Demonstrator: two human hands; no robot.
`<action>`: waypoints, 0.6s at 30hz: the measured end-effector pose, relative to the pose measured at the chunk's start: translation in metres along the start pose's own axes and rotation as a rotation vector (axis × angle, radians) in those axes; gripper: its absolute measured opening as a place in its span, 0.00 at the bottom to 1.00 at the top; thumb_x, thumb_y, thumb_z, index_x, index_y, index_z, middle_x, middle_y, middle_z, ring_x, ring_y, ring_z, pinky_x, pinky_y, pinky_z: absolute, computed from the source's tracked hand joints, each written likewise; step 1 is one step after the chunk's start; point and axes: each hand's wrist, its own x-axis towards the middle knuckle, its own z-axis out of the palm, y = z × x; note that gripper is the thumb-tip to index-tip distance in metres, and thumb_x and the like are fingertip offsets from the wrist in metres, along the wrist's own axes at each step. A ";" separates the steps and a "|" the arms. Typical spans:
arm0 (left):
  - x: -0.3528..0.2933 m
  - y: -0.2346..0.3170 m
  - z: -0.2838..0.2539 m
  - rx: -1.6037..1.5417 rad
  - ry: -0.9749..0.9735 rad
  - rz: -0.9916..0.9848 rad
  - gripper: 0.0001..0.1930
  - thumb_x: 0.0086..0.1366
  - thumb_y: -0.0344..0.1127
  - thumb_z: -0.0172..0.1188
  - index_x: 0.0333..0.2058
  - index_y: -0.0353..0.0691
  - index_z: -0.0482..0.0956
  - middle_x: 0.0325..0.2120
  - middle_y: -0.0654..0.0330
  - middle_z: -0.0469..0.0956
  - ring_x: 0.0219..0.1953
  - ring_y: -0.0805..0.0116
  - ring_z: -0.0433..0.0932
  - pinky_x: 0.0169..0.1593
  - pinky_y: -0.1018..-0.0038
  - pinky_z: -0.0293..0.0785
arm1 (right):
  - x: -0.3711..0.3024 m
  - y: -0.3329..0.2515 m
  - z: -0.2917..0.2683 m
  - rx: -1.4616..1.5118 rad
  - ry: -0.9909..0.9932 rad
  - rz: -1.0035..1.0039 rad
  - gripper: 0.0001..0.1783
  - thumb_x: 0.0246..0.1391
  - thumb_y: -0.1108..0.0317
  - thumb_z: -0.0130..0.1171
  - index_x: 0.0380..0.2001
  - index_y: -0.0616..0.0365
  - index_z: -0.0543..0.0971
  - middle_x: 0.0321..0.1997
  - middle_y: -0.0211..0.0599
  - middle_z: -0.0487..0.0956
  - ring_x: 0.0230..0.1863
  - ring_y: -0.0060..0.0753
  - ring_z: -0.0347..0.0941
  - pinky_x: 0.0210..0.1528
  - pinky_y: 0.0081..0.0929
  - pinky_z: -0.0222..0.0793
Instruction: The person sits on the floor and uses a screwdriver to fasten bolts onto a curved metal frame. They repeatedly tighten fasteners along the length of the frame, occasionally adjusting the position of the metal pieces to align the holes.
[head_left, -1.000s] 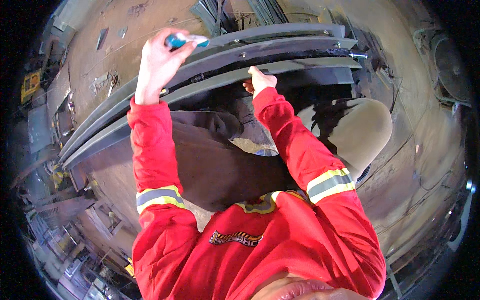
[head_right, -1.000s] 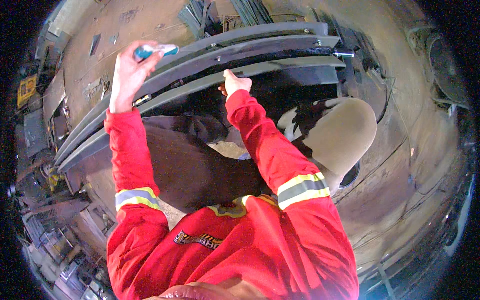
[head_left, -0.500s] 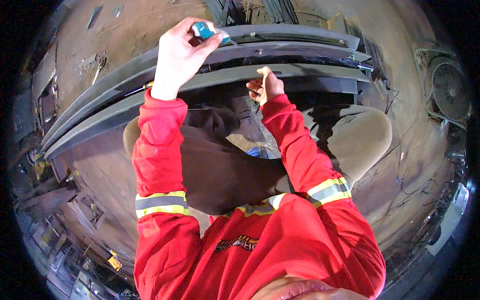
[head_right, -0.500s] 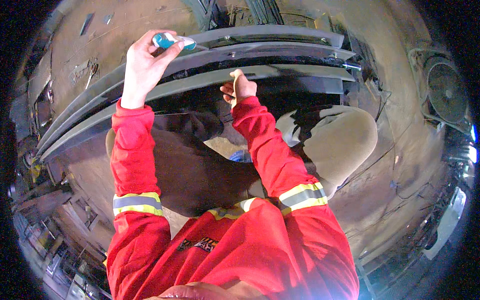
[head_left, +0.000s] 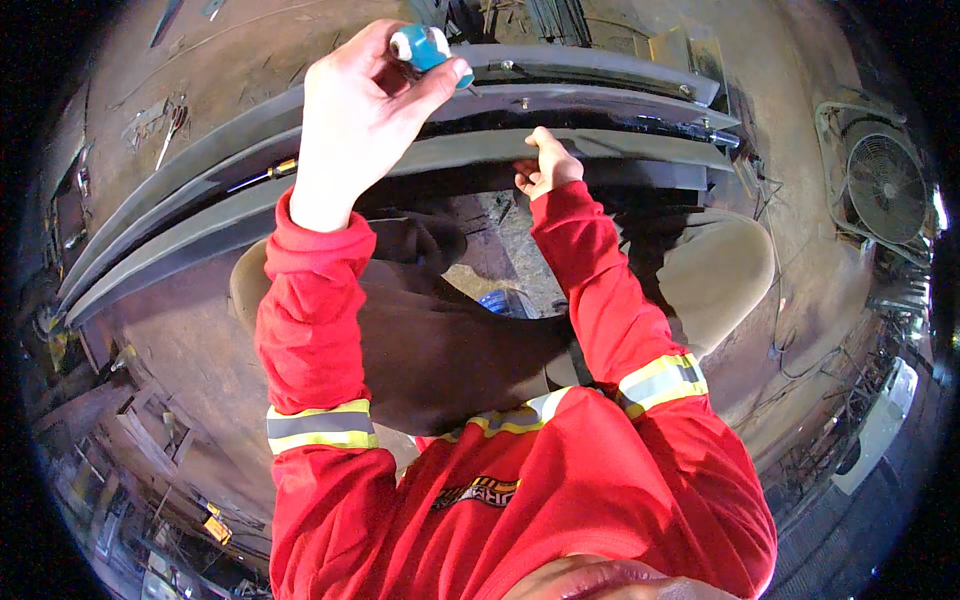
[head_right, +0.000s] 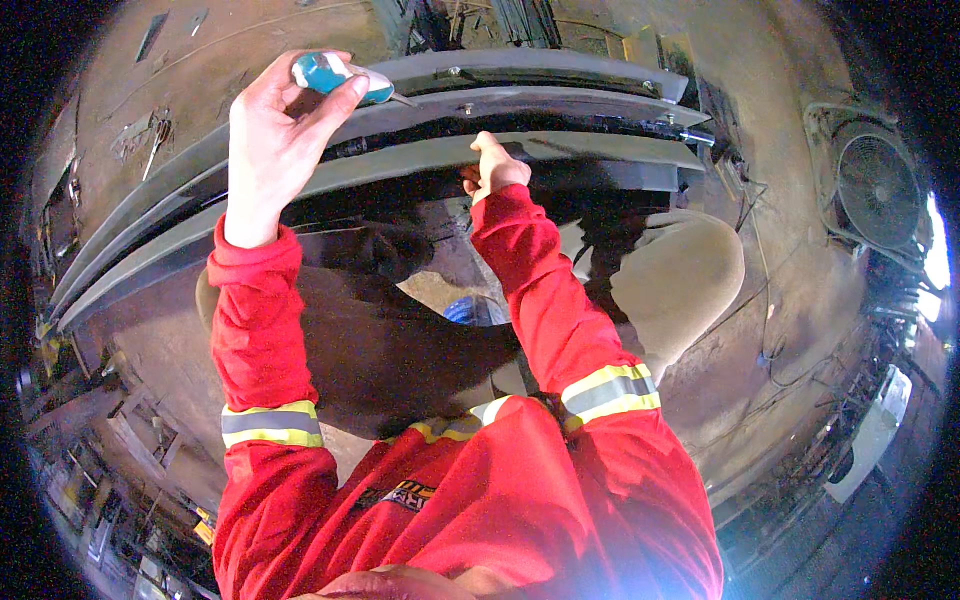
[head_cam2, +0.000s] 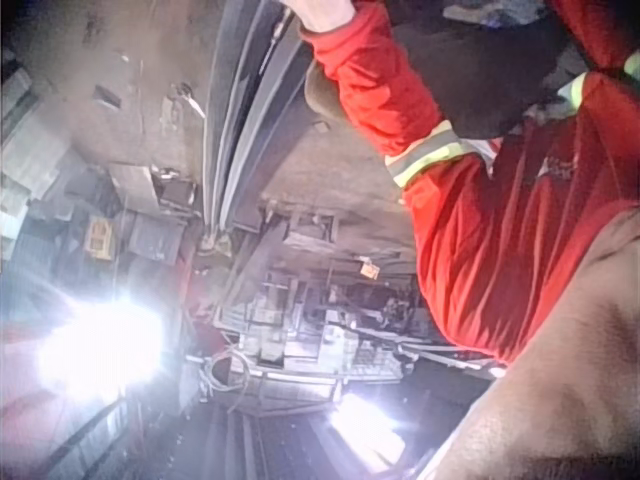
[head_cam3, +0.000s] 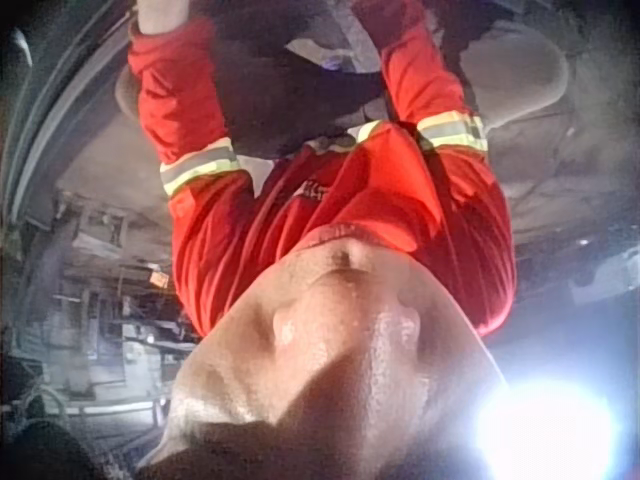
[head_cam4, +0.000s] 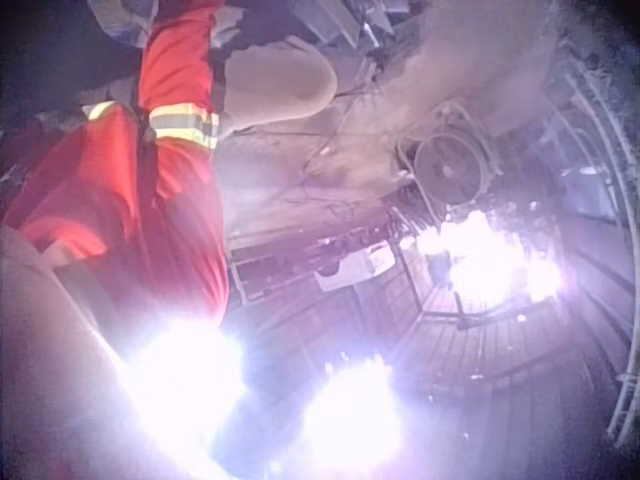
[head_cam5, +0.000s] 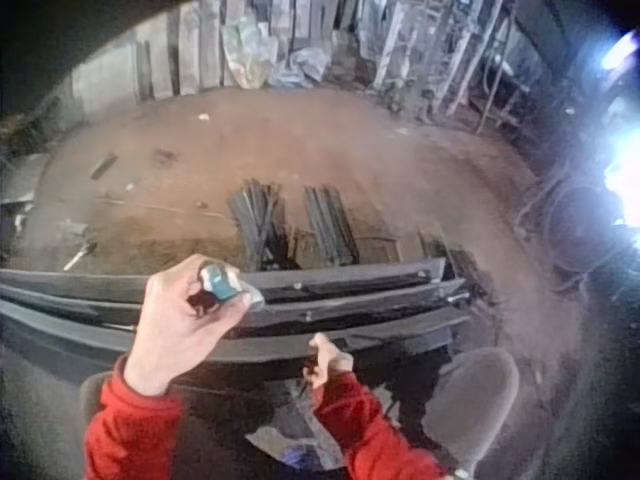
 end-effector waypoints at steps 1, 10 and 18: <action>0.001 -0.001 0.000 0.025 -0.004 0.014 0.10 0.53 0.33 0.68 0.28 0.36 0.76 0.17 0.64 0.74 0.19 0.84 0.67 0.23 0.83 0.64 | 0.003 0.000 -0.001 -0.028 -0.006 -0.002 0.14 0.39 0.63 0.61 0.30 0.54 0.70 0.25 0.36 0.71 0.26 0.34 0.68 0.29 0.33 0.62; 0.001 -0.014 0.012 0.051 -0.038 0.022 0.10 0.52 0.34 0.68 0.28 0.38 0.77 0.16 0.65 0.73 0.17 0.81 0.67 0.22 0.82 0.64 | -0.024 0.001 -0.007 0.049 -0.127 -0.038 0.15 0.41 0.62 0.60 0.31 0.55 0.69 0.27 0.34 0.68 0.29 0.35 0.70 0.33 0.36 0.63; 0.006 -0.015 0.016 0.028 -0.041 0.047 0.10 0.51 0.33 0.68 0.29 0.38 0.77 0.17 0.65 0.74 0.16 0.81 0.67 0.22 0.82 0.64 | -0.021 0.002 -0.013 -0.025 -0.112 -0.100 0.15 0.40 0.62 0.61 0.29 0.58 0.71 0.24 0.38 0.70 0.25 0.36 0.72 0.30 0.37 0.64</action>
